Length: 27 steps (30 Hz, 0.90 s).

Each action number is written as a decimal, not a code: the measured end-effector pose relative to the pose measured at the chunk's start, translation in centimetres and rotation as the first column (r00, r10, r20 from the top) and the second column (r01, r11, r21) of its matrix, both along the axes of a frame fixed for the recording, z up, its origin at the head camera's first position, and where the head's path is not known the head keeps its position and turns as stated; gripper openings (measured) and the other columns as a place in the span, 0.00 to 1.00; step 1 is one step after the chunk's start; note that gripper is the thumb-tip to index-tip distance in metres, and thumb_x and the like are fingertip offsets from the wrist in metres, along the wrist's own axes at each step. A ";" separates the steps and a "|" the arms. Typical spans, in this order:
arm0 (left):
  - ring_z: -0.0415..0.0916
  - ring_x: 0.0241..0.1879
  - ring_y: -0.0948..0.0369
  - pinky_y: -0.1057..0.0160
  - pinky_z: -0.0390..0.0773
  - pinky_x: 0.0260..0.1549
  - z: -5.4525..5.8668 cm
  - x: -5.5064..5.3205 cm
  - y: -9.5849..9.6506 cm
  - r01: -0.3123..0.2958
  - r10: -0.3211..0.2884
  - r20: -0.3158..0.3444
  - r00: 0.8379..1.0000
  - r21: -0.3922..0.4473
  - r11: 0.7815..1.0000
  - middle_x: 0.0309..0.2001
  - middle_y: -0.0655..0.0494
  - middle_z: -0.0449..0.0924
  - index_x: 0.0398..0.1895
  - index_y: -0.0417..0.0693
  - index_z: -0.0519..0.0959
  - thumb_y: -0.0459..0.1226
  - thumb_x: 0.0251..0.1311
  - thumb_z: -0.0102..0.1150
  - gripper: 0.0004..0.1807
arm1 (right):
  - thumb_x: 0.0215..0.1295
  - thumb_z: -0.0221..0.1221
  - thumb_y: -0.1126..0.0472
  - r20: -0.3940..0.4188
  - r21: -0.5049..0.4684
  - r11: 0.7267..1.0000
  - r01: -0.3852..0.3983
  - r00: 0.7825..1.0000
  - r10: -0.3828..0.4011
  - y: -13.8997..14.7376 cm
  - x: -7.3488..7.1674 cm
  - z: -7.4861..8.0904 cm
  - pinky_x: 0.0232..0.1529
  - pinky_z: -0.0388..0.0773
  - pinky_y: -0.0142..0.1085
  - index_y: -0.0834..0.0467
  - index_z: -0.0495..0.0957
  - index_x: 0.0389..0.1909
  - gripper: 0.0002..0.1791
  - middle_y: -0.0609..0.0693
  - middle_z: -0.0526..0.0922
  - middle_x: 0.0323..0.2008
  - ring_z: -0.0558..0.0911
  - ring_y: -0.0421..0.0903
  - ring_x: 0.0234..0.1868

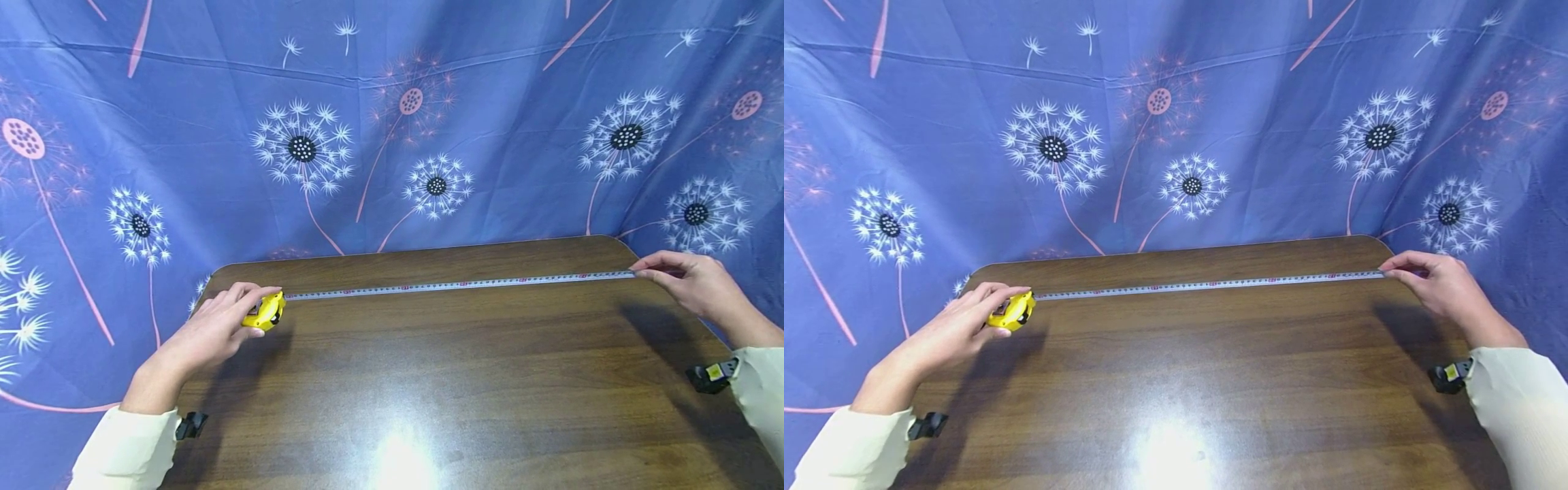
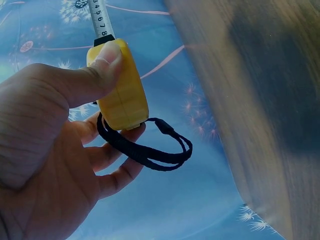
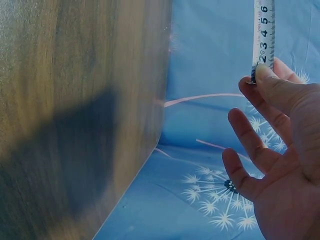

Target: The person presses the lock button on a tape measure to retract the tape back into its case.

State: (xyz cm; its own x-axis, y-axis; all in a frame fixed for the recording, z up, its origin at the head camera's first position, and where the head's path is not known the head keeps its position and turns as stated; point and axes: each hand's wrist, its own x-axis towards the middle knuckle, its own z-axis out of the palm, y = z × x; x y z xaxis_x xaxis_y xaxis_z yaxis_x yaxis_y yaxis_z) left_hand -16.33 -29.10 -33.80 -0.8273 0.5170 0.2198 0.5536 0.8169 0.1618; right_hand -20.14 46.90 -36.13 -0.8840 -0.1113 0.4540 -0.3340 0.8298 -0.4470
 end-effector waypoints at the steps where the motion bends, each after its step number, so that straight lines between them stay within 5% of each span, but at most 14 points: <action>1: 0.75 0.51 0.45 0.38 0.72 0.49 0.0 0.0 0.0 0.001 -0.001 -0.001 1.000 0.000 1.000 0.59 0.47 0.73 0.75 0.55 0.67 0.33 0.57 0.75 0.42 | 0.67 0.65 0.73 -0.002 -0.004 1.000 -0.004 1.000 0.004 0.0 0.0 0.1 0.25 0.67 0.23 0.60 0.86 0.37 0.06 0.22 0.81 0.32 0.76 0.25 0.27; 11: 0.75 0.50 0.45 0.39 0.73 0.48 0.0 0.1 0.1 0.004 -0.004 -0.010 1.000 0.005 1.000 0.59 0.48 0.74 0.74 0.56 0.67 0.33 0.56 0.76 0.42 | 0.63 0.67 0.75 -0.049 -0.007 1.000 -0.026 0.998 0.026 -1.0 0.0 0.5 0.29 0.68 0.18 0.59 0.87 0.36 0.08 0.15 0.78 0.34 0.76 0.19 0.30; 27: 0.76 0.49 0.45 0.39 0.73 0.45 0.3 0.1 0.4 0.006 -0.006 -0.024 1.000 0.004 1.000 0.58 0.48 0.74 0.73 0.54 0.69 0.33 0.55 0.77 0.42 | 0.61 0.69 0.74 -0.054 0.017 0.999 -0.047 0.997 0.047 -1.8 -0.2 0.9 0.30 0.68 0.19 0.56 0.88 0.37 0.10 0.23 0.82 0.33 0.77 0.22 0.29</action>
